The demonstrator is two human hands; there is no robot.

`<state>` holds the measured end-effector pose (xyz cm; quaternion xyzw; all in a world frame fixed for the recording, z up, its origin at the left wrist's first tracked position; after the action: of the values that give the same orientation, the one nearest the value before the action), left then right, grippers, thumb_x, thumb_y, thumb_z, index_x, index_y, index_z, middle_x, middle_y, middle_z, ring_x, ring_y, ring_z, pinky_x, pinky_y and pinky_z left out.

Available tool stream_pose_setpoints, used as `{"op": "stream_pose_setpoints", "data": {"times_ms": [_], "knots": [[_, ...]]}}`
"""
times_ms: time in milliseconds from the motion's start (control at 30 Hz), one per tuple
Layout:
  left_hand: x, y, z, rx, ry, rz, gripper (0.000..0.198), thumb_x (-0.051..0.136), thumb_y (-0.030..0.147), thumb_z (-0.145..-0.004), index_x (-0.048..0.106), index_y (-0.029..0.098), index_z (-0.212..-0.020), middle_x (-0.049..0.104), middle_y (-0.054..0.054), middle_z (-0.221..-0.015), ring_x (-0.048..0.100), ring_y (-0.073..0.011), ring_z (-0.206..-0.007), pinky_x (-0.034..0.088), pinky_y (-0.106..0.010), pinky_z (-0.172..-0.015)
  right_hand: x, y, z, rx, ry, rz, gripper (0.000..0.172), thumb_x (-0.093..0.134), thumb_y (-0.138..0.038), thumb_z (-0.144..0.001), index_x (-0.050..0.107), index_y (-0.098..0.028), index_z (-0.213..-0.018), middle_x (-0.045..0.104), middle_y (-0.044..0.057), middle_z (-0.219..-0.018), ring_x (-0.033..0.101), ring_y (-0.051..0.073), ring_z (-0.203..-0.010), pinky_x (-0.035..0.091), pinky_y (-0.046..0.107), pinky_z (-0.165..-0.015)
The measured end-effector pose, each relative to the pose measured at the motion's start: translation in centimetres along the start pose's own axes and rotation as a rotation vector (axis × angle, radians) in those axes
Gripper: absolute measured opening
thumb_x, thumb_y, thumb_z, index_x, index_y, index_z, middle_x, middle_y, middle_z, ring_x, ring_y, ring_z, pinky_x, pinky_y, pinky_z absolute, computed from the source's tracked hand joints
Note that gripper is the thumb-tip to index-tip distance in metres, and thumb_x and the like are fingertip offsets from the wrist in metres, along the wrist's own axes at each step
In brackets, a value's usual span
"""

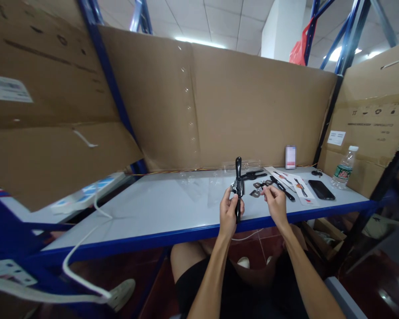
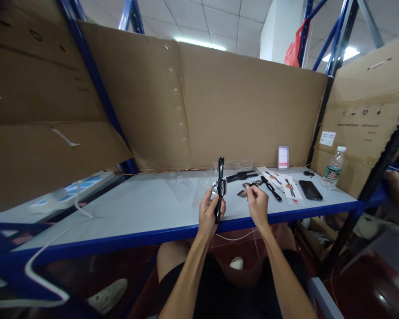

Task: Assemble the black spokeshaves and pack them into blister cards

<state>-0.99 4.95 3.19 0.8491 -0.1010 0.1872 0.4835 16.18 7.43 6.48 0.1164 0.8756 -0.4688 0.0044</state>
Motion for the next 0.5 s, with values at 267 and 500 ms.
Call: {"op": "stream_pose_setpoints", "data": {"times_ms": [267,500], "knots": [[0.1,-0.6,-0.3,-0.073,-0.030,0.054,0.046,0.067,0.053,-0.086,0.048,0.023,-0.117,0.057,0.008,-0.061,0.046,-0.0077,-0.040,0.033,-0.020,-0.043,3.3,3.3,-0.5,0.039,-0.208,0.020,0.041,0.050,-0.054,-0.089,0.065,-0.019,-0.072,0.052,-0.003,-0.054,0.048,0.014,-0.051,0.036,0.025,-0.055],[-0.2,-0.6,-0.4,-0.031,0.003,0.048,0.052,0.068,0.052,-0.086,0.050,0.022,-0.126,0.058,0.006,-0.062,0.042,-0.0070,-0.043,0.030,-0.019,-0.041,4.2,5.2,-0.7,0.085,-0.301,0.071,0.041,0.052,-0.053,-0.083,0.067,-0.018,-0.068,0.048,-0.004,-0.048,0.046,0.012,-0.050,0.037,0.024,-0.054]]}}
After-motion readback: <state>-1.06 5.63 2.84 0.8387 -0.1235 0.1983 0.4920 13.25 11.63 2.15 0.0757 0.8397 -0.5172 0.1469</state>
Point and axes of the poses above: each hand's wrist, its own z-axis away from the middle knuckle, its own x-axis out of the palm, y = z × x, the point moved 8 cm from there along -z, towards the middle knuckle
